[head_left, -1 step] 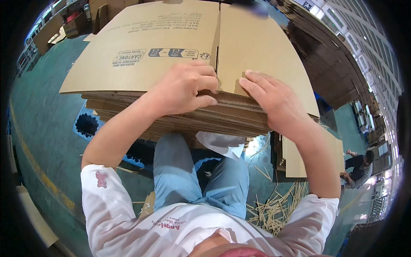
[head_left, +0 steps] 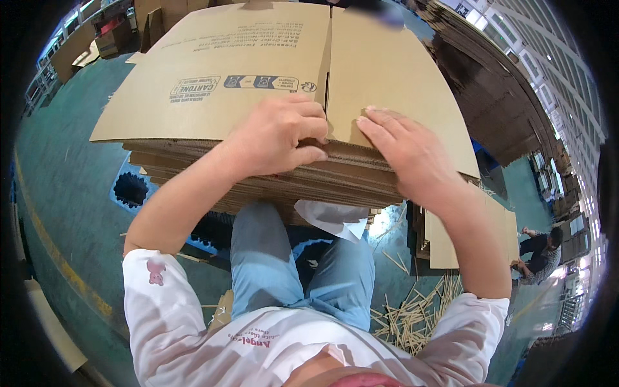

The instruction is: The person sits on the floor and repeatedly picks up flat cardboard sheets from a stack, then places them onto a separate pile. The person handles the cardboard by hand without using any tools.

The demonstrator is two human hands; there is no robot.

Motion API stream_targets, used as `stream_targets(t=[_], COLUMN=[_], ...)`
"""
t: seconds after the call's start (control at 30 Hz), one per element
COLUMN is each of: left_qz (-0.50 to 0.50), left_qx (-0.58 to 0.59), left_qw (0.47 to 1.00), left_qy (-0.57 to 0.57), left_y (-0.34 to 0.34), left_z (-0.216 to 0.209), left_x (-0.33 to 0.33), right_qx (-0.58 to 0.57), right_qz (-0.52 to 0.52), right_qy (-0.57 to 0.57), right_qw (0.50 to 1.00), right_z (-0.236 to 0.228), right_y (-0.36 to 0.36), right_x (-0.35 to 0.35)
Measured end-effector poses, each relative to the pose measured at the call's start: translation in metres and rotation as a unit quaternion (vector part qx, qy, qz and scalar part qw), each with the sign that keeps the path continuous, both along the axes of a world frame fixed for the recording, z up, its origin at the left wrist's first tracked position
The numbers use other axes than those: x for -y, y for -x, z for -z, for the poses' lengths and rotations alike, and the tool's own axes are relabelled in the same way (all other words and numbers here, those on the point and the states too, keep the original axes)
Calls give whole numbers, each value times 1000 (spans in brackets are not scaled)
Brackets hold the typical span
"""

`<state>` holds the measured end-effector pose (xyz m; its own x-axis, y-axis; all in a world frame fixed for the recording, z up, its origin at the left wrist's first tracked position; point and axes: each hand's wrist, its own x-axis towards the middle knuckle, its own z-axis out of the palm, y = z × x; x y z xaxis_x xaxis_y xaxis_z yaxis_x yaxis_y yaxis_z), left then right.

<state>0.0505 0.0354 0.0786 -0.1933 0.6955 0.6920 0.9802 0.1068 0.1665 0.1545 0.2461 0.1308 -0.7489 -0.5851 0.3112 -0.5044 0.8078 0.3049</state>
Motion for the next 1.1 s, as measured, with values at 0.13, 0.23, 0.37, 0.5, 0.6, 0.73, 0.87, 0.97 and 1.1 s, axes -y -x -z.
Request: stream_targets(t=[0.13, 0.23, 0.37, 0.5, 0.6, 0.73, 0.87, 0.97, 1.1], left_qz=[-22, -26, -35, -69, -80, -107, -132, -151, -162], left_qx=[49, 35, 82, 199, 162, 136, 202, 227, 259], left_qw=[999, 999, 996, 975, 983, 985, 970, 961, 948], left_qy=[1, -3, 6, -70, -43, 18, 37, 53, 92], left_y=[-5, -1, 0, -11, -12, -7, -5, 1, -1], left_z=[-4, -5, -5, -15, -19, -19, -17, -14, -22], left_x=[-4, 2, 7, 0, 1, -7, -5, 4, 12], right_qx=[-46, -50, -71, -61, -6, -17, -213, -299, -219], right_qz=[-26, -61, -62, -51, -35, -110, -175, 3, 334], right_qy=[14, 16, 10, 32, 79, 160, 319, 403, 632], right_qw=[999, 997, 995, 996, 996, 981, 907, 865, 664], right_z=[10, 8, 12, 7, 3, 10, 71, 146, 320], right_y=[9, 7, 4, 14, 14, -4, -66, -126, -196], right_x=[16, 15, 18, 22, 22, 0, -44, -125, -249])
